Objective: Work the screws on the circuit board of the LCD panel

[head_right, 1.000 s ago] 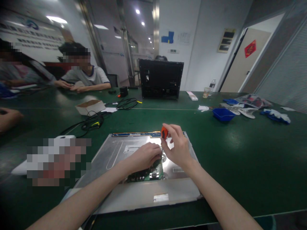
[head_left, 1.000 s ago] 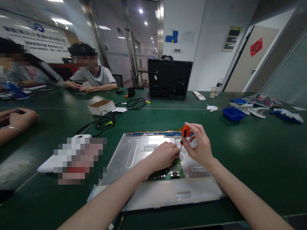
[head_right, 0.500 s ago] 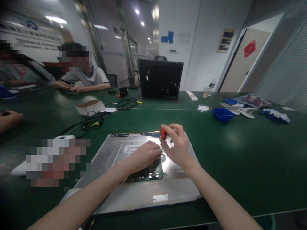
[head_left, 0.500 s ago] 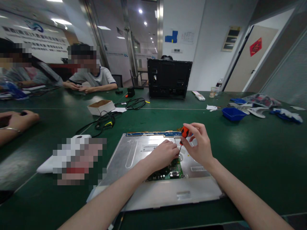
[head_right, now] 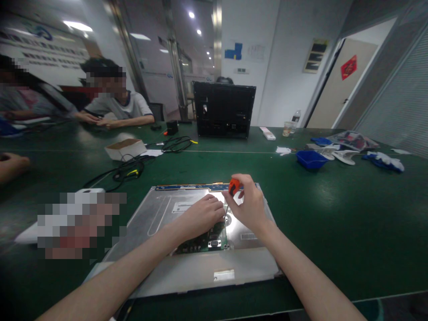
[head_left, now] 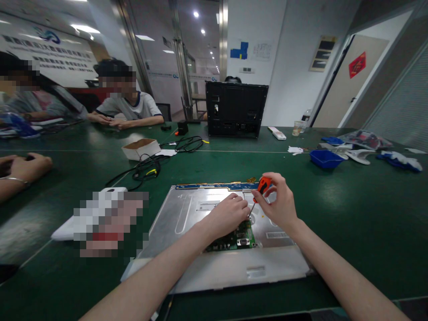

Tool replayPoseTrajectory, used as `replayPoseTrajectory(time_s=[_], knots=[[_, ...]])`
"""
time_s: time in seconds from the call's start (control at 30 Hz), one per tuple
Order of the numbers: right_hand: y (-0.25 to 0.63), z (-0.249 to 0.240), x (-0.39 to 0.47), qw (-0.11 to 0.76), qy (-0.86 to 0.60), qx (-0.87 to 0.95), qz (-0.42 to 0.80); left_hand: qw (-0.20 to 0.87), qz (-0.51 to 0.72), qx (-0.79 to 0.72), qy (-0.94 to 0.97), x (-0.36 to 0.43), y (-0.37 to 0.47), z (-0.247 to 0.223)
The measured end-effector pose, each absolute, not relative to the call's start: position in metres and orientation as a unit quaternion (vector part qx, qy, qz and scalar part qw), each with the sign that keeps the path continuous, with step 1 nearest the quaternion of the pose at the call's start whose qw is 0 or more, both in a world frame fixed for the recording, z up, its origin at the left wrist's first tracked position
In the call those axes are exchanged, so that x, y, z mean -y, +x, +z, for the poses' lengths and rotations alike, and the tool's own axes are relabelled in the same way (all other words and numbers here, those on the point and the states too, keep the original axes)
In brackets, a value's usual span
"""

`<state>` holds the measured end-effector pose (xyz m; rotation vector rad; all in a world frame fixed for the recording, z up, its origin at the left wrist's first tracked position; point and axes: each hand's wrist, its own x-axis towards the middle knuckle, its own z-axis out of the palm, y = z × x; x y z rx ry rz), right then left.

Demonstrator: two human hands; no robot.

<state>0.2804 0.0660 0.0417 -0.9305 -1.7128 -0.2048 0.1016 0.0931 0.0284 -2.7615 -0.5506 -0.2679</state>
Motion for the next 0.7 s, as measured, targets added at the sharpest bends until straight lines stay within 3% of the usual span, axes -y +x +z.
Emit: replayPoseTrajectory(time_s=[0.7], knots=[[0.2802, 0.0385, -0.0679, 0.554, -0.396, 0.729, -0.065, 0.164, -0.092, 0.184, -0.965, -0.0908, 0.1019, 0.0307]])
